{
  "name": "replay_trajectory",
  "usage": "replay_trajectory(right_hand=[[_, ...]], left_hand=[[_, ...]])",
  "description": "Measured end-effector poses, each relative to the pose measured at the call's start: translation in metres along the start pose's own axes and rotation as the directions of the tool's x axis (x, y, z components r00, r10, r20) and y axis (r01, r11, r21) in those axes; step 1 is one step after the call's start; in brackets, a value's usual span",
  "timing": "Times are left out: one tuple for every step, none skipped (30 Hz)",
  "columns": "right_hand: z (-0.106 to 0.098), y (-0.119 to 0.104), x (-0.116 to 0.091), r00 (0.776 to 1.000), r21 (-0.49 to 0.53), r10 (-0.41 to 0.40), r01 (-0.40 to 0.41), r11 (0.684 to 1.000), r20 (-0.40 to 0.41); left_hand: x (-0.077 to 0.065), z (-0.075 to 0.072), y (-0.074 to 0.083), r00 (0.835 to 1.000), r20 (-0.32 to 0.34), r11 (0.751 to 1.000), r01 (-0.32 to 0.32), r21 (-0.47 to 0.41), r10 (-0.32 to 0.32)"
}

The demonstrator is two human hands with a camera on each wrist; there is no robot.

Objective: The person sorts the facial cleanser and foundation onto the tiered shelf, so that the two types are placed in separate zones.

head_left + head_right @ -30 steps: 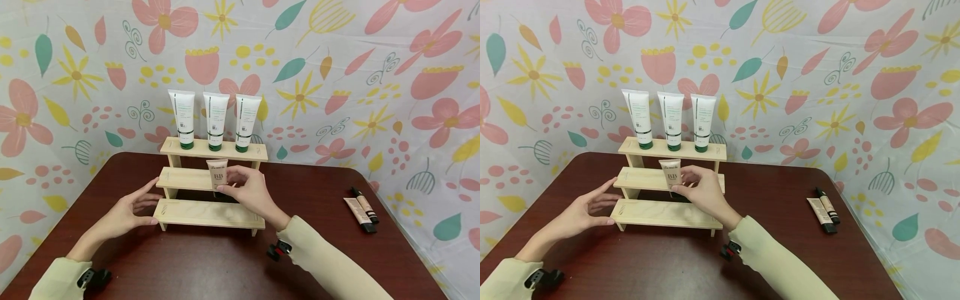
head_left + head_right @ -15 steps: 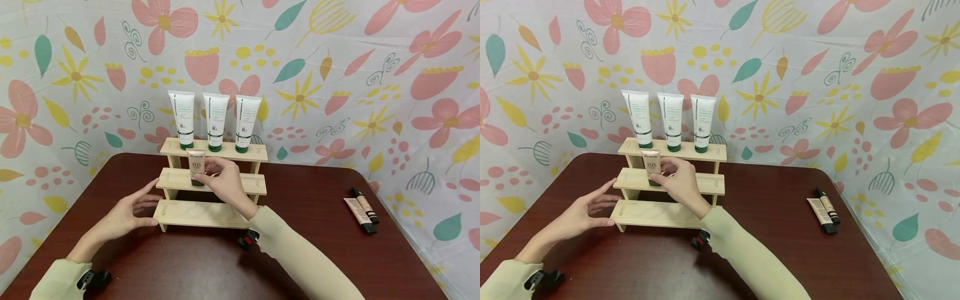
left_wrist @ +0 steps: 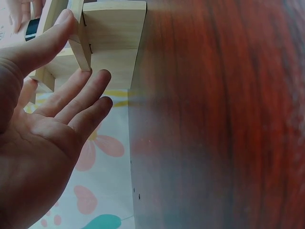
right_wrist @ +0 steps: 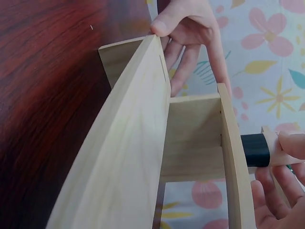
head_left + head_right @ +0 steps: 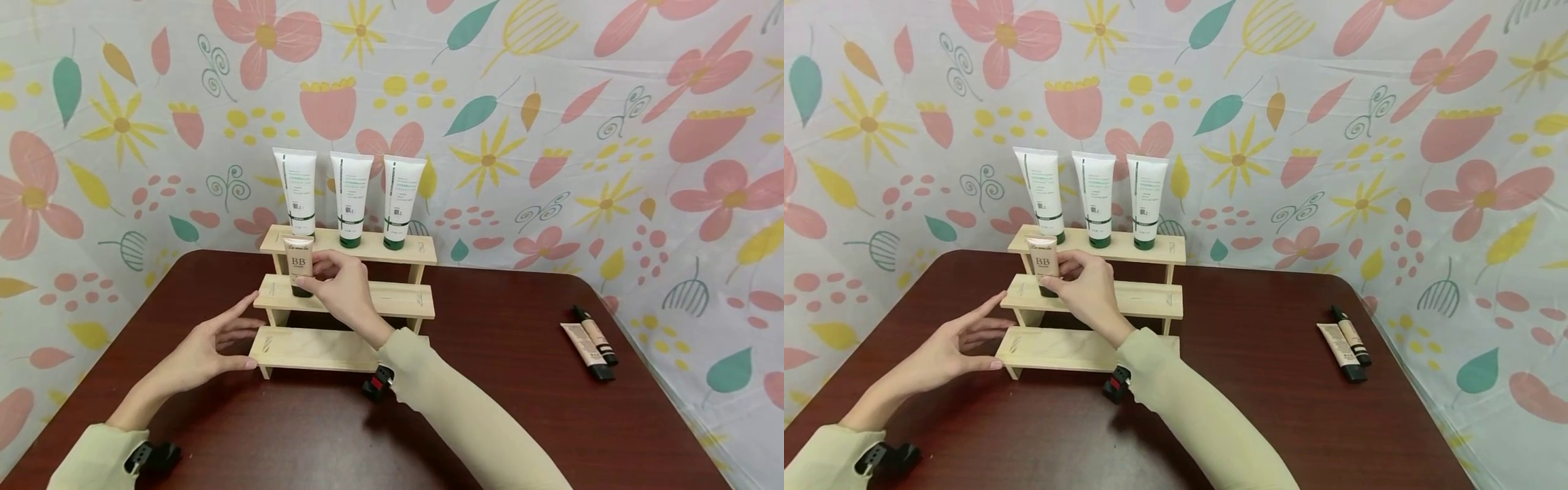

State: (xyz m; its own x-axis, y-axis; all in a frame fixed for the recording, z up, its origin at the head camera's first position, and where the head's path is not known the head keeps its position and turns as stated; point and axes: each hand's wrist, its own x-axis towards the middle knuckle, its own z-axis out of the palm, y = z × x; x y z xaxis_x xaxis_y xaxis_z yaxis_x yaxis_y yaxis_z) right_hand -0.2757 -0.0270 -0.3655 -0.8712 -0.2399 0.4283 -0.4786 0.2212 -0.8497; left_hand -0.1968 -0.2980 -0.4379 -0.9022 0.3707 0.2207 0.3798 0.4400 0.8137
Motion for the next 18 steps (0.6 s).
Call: replay_trajectory(right_hand=[[0.002, -0.001, 0.000, 1.000, -0.002, -0.005, 0.005, 1.000, -0.002], [0.004, -0.001, 0.000, 1.000, -0.002, -0.010, 0.010, 1.000, -0.004], [0.005, -0.002, 0.000, 1.000, -0.006, -0.016, 0.016, 1.000, -0.004], [0.007, -0.003, 0.000, 1.000, -0.008, -0.023, 0.023, 1.000, -0.005], [0.008, -0.004, 0.000, 1.000, -0.011, -0.031, 0.031, 0.999, -0.007], [0.009, -0.004, 0.000, 0.999, -0.013, -0.036, 0.036, 0.999, -0.007], [0.010, -0.004, 0.000, 0.999, -0.016, -0.042, 0.042, 0.999, -0.009], [0.011, -0.005, 0.000, 0.999, -0.019, -0.043, 0.043, 0.999, -0.008], [0.012, -0.005, 0.000, 0.999, -0.021, -0.042, 0.042, 0.999, -0.008], [0.012, -0.005, 0.000, 0.999, -0.023, -0.040, 0.040, 0.999, -0.008], [0.013, -0.005, 0.000, 0.999, -0.025, -0.038, 0.037, 0.999, -0.009], [0.013, -0.005, 0.000, 0.999, -0.027, -0.035, 0.035, 0.999, -0.010], [0.013, -0.005, 0.000, 0.999, -0.030, -0.033, 0.032, 0.999, -0.011], [0.013, -0.005, 0.000, 1.000, -0.030, -0.028, 0.028, 0.999, -0.012], [0.013, -0.005, 0.000, 1.000, -0.030, -0.025, 0.024, 0.999, -0.014], [0.013, -0.005, 0.000, 1.000, -0.032, -0.018, 0.018, 0.999, -0.015], [0.012, -0.006, 0.000, 1.000, -0.033, -0.014, 0.013, 0.999, -0.015], [0.012, -0.006, 0.000, 1.000, -0.033, -0.009, 0.009, 0.999, -0.015]], left_hand=[[0.000, 0.000, 0.000, 1.000, -0.001, 1.000, -0.001, -0.001, 0.001], [0.000, 0.000, 0.000, 1.000, -0.002, 1.000, -0.003, -0.001, 0.003], [-0.001, 0.000, 0.000, 1.000, -0.002, 1.000, -0.005, -0.003, 0.005], [-0.001, 0.000, 0.000, 1.000, -0.002, 1.000, -0.007, -0.003, 0.007], [-0.001, 0.000, 0.000, 1.000, -0.003, 1.000, -0.010, -0.003, 0.010], [-0.001, 0.000, 0.000, 1.000, -0.003, 1.000, -0.011, -0.003, 0.011], [-0.001, 0.000, 0.000, 1.000, -0.004, 1.000, -0.014, -0.004, 0.014], [-0.001, 0.000, 0.000, 1.000, -0.004, 1.000, -0.013, -0.003, 0.013], [-0.001, 0.000, 0.000, 1.000, -0.004, 1.000, -0.013, -0.003, 0.013], [-0.001, 0.000, 0.000, 1.000, -0.005, 1.000, -0.012, 0.000, 0.012], [0.000, 0.000, 0.000, 1.000, -0.005, 1.000, -0.011, 0.001, 0.011], [0.000, 0.000, 0.000, 1.000, -0.005, 1.000, -0.011, 0.002, 0.011], [0.000, -0.001, 0.000, 1.000, -0.005, 1.000, -0.011, 0.004, 0.011], [0.000, -0.001, 0.000, 1.000, -0.004, 1.000, -0.011, 0.003, 0.011], [0.000, 0.000, 0.000, 1.000, -0.003, 1.000, -0.014, 0.000, 0.014], [0.000, 0.000, 0.000, 1.000, -0.003, 1.000, -0.017, -0.003, 0.017], [0.000, 0.000, 0.000, 1.000, -0.003, 1.000, -0.022, -0.005, 0.022], [0.000, 0.000, -0.001, 1.000, -0.003, 1.000, -0.027, -0.007, 0.027]])
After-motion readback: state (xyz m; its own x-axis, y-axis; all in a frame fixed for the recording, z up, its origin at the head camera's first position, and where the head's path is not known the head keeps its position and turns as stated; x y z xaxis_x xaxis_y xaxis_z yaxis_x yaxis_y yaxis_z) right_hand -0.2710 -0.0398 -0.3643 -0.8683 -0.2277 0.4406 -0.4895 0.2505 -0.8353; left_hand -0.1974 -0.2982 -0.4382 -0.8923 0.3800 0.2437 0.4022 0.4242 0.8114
